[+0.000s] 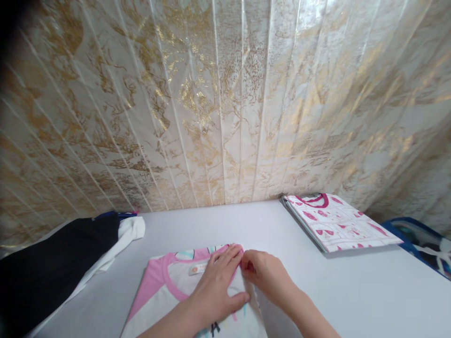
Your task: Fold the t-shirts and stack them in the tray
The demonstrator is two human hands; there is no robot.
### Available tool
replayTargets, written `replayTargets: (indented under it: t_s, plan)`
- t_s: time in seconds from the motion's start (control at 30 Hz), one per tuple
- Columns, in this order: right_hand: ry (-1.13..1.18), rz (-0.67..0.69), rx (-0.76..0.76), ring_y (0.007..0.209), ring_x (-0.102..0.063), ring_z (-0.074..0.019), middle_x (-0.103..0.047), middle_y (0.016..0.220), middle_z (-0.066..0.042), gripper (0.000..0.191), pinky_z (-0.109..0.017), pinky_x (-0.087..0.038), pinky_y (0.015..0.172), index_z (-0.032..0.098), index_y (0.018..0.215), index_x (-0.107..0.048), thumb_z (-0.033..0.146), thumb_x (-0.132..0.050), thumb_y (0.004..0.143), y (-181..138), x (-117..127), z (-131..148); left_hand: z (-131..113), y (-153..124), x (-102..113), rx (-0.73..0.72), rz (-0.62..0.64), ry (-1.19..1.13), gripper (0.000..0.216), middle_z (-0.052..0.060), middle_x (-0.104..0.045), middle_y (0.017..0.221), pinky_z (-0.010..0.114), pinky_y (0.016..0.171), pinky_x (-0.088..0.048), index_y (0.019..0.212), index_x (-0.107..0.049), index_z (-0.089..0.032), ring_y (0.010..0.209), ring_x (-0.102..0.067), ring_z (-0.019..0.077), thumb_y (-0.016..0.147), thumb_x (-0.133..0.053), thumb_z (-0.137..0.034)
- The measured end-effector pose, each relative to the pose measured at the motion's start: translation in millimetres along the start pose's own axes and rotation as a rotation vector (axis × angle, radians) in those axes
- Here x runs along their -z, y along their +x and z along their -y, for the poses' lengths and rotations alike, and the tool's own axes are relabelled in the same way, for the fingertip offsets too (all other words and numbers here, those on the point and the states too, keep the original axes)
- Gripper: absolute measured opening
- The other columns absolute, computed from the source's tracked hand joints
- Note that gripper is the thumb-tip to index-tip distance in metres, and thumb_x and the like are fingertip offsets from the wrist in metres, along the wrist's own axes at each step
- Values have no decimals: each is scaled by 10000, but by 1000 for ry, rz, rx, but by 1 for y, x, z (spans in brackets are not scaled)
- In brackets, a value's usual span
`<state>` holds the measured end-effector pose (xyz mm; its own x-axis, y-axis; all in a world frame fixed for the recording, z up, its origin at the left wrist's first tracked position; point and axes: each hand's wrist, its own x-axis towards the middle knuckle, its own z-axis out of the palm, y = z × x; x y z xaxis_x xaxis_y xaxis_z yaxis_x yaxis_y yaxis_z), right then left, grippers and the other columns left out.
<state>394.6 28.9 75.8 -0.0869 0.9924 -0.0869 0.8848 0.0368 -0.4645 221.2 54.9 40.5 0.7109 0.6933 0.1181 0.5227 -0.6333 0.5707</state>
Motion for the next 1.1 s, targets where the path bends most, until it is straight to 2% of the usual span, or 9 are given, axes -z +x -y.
replayTargets:
  t_s: [0.07,0.17,0.3,0.37,0.5,0.6,0.77,0.97,1.1]
  plan:
    - [15,-17,13,650,-593,-155,-677,725,5,99,-245,-357,595,222,766,-601,175,-514,771,0,12,-5,0,0,0,-5,-3,1,837,82,-310,1536,450,1177,-176,1441,-394,-147,1416,-266,268,737,-705,-475]
    - [88,-122,28,611,-571,-155,-645,677,4,119,-251,-370,573,223,772,-568,272,-475,827,-1,33,-23,0,0,1,-12,-2,1,836,84,-301,1540,463,1172,-183,1450,-378,-159,1417,-262,274,747,-691,-486]
    - [47,-277,38,716,-615,-181,-671,814,-31,219,-284,-430,653,221,997,-578,287,-434,845,-5,40,-39,-1,-1,2,-18,1,16,823,95,-306,1538,447,1177,-171,1451,-373,-144,1418,-260,269,761,-673,-479]
    - [33,-229,83,784,-628,-178,-675,893,-39,241,-286,-446,705,232,1032,-581,245,-448,832,-8,32,-33,-3,-1,2,-5,-3,31,835,98,-293,1543,451,1178,-167,1459,-357,-137,1426,-240,272,762,-668,-474]
    - [40,-55,130,771,-618,-155,-660,866,-21,142,-243,-439,679,227,878,-608,187,-486,818,-8,10,-6,-5,0,1,26,-4,54,877,108,-262,1551,462,1179,-164,1475,-318,-115,1438,-204,274,751,-670,-462]
    - [-16,-52,113,764,-608,-150,-647,864,-16,130,-230,-422,664,220,848,-612,151,-521,786,-5,-2,4,-4,0,1,12,-1,51,873,102,-251,1553,453,1180,-165,1477,-316,-118,1439,-205,264,757,-659,-473]
    - [-68,-47,80,699,-589,-140,-640,797,-9,146,-228,-376,618,206,780,-603,117,-488,779,-1,-6,1,-3,0,2,0,-4,49,862,99,-265,1550,440,1180,-163,1474,-324,-116,1438,-209,260,765,-648,-484]
    - [-25,-85,4,669,-585,-154,-663,755,-14,127,-243,-373,603,213,797,-592,225,-475,844,-3,28,-14,-3,1,2,11,16,56,889,104,-245,1558,441,1180,-153,1486,-290,-111,1441,-197,264,764,-654,-481]
    - [-229,-179,-139,718,-629,-215,-696,790,-51,146,-291,-393,604,222,821,-623,241,-481,843,-10,62,-51,-4,0,3,12,8,57,876,115,-255,1554,451,1171,-165,1481,-294,-102,1438,-204,272,770,-653,-465]
